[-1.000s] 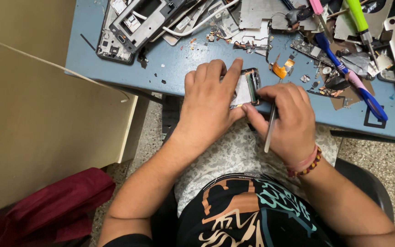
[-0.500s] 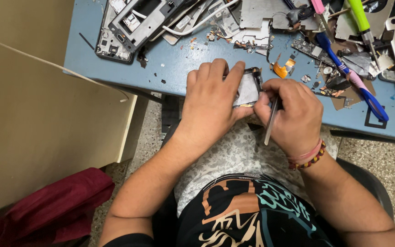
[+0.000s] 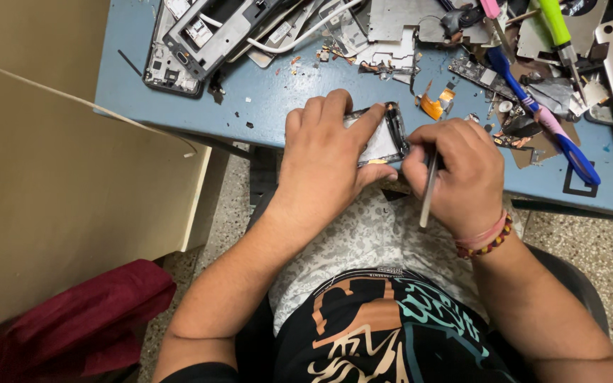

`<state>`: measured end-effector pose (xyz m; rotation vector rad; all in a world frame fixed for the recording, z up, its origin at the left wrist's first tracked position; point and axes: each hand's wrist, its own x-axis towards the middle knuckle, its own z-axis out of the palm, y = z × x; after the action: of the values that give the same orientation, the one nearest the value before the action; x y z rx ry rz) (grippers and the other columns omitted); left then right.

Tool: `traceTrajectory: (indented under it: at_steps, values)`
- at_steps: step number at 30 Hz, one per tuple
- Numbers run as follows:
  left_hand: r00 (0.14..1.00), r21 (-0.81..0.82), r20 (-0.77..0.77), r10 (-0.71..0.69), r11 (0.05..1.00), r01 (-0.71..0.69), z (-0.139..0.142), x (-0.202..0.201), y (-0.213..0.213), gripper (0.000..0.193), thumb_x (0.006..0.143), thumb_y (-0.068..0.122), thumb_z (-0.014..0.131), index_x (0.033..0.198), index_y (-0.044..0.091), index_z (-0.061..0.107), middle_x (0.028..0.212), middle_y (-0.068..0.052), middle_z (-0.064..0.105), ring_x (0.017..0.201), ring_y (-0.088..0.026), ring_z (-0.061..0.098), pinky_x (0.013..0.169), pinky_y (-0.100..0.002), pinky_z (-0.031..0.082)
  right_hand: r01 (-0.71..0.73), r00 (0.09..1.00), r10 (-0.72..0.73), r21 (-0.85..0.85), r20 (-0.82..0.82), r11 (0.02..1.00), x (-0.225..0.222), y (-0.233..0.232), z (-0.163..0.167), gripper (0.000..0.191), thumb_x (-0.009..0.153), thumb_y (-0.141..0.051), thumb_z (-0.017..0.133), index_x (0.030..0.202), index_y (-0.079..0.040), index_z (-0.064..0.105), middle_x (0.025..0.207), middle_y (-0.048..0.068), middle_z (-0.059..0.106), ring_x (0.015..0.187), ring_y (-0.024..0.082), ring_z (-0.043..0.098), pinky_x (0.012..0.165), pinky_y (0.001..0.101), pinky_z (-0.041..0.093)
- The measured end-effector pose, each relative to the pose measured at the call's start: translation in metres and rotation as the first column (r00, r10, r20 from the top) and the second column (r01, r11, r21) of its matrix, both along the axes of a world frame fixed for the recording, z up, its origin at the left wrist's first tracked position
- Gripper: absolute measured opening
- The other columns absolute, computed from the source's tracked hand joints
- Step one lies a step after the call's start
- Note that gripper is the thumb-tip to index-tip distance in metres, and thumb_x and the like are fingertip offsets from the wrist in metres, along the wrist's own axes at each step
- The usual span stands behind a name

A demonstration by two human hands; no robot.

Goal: The person disassembles a smartphone at a cluttered workbench, prying open the phone body and using a small pry tool to lift out internal components and flex cables, placing removed parts and debris on the bench.

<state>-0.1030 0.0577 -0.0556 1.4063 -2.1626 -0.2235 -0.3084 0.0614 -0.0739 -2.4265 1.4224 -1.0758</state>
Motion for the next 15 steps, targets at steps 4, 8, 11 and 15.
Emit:
traceTrajectory:
  at_steps: [4,8,11,15]
  values:
    - [1.0,-0.004,0.025,0.001,1.0,-0.001,-0.001,0.0,0.001,0.078,0.074,0.057,0.08,0.136,0.012,0.063,0.121,-0.015,0.055,0.112,-0.032,0.051,0.093,-0.046,0.038,-0.017,0.996,0.014,0.042,0.086,0.999,-0.004,0.001,0.0,0.013,0.091,0.001,0.073,0.102,-0.003,0.067,0.097,0.011,0.067,0.084,0.028,0.066,0.077,0.0355,0.053]
    - [0.997,-0.043,0.073,0.036,0.999,-0.033,-0.006,-0.004,0.0,0.074,0.081,0.058,0.074,0.137,0.011,0.063,0.123,-0.016,0.055,0.111,-0.033,0.051,0.09,-0.046,0.038,-0.016,0.998,0.014,0.031,0.062,0.999,-0.006,0.002,0.003,0.013,0.092,-0.001,0.075,0.103,-0.005,0.068,0.093,0.011,0.067,0.086,0.028,0.067,0.078,0.0353,0.053]
    - [0.996,-0.068,0.07,0.058,0.996,-0.053,-0.01,-0.006,0.0,0.064,0.09,0.05,0.072,0.137,0.008,0.063,0.125,-0.015,0.056,0.111,-0.032,0.051,0.091,-0.045,0.039,-0.047,0.999,0.047,-0.002,0.025,0.999,-0.005,0.002,0.004,0.015,0.09,-0.004,0.078,0.102,-0.005,0.068,0.095,0.011,0.068,0.089,0.029,0.066,0.08,0.0364,0.053]
    - [0.998,-0.089,0.01,0.062,0.994,-0.061,-0.012,-0.007,-0.002,0.044,0.095,0.034,0.071,0.13,0.007,0.065,0.122,-0.012,0.058,0.111,-0.029,0.054,0.094,-0.045,0.04,-0.034,0.999,0.034,-0.037,0.008,0.999,-0.003,0.0,0.003,0.017,0.092,-0.006,0.081,0.101,-0.005,0.067,0.095,0.011,0.067,0.089,0.029,0.065,0.08,0.0367,0.052]
